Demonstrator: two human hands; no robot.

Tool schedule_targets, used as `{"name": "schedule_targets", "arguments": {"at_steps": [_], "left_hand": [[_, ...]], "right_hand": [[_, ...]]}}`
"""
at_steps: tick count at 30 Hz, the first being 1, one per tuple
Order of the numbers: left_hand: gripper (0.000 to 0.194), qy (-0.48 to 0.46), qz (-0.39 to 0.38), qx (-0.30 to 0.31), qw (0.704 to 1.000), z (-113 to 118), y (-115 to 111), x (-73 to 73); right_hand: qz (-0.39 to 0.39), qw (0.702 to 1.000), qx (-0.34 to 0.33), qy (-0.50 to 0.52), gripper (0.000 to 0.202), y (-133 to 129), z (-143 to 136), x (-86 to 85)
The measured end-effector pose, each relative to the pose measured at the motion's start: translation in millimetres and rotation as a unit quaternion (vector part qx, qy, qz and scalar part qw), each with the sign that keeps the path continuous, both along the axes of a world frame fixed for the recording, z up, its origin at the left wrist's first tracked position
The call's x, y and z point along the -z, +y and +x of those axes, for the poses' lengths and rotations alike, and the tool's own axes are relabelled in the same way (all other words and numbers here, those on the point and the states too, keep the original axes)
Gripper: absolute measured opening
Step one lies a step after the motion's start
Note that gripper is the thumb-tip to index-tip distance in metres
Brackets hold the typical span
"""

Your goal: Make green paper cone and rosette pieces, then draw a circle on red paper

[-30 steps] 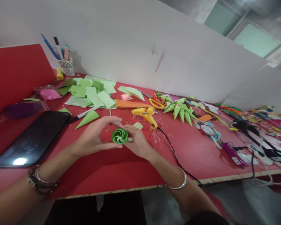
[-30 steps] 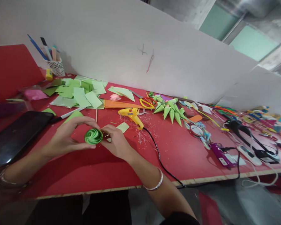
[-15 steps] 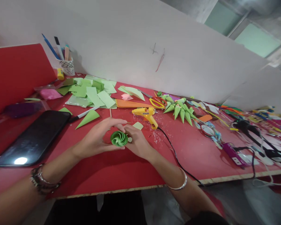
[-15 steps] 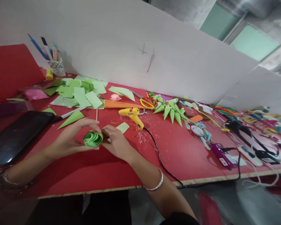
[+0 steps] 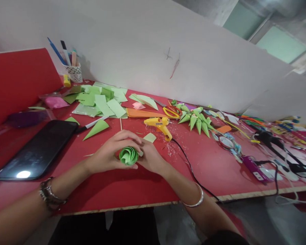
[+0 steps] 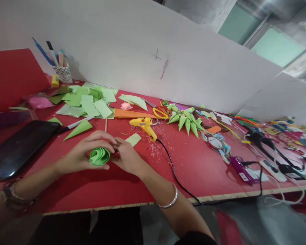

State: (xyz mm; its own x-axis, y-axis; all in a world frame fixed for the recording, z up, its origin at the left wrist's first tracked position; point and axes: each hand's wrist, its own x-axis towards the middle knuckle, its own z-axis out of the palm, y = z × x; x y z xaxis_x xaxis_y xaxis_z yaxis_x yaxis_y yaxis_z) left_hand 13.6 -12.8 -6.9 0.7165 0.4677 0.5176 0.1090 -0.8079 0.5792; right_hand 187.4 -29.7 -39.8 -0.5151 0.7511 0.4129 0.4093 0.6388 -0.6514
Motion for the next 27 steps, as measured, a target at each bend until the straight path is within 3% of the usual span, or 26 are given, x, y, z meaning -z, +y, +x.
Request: {"name": "schedule_targets", "arguments": {"at_steps": [4, 8, 13, 18, 23, 27], "left_hand": [[0.033, 0.002, -0.003, 0.014, 1.000, -0.8, 0.3, -1.2], [0.026, 0.007, 0.004, 0.020, 1.000, -1.2, 0.3, -2.5], [0.045, 0.008, -0.022, 0.005, 1.000, 0.4, -0.1, -2.6], [0.022, -0.010, -0.021, 0.042, 0.999, 2.3, -0.2, -1.2], [0.030, -0.010, -0.012, 0.015, 1.000, 1.6, -0.4, -2.5], [0.022, -0.014, -0.028, 0.019, 0.999, 0.9, -1.2, -5.2]], "right_hand": [[0.012, 1.000, -0.011, 0.009, 0.012, 0.2, -0.1, 1.7], [-0.008, 1.000, -0.004, 0.002, 0.014, -0.5, 0.2, 2.5], [-0.041, 0.999, 0.003, 0.026, 0.017, -1.3, -0.2, 1.7], [-0.033, 0.999, 0.007, 0.022, 0.009, -2.0, -0.8, -1.5], [-0.052, 0.998, -0.003, 0.027, 0.013, -2.3, -0.7, -2.5], [-0.073, 0.997, -0.006, 0.028, 0.012, -3.1, -1.1, -3.7]]}}
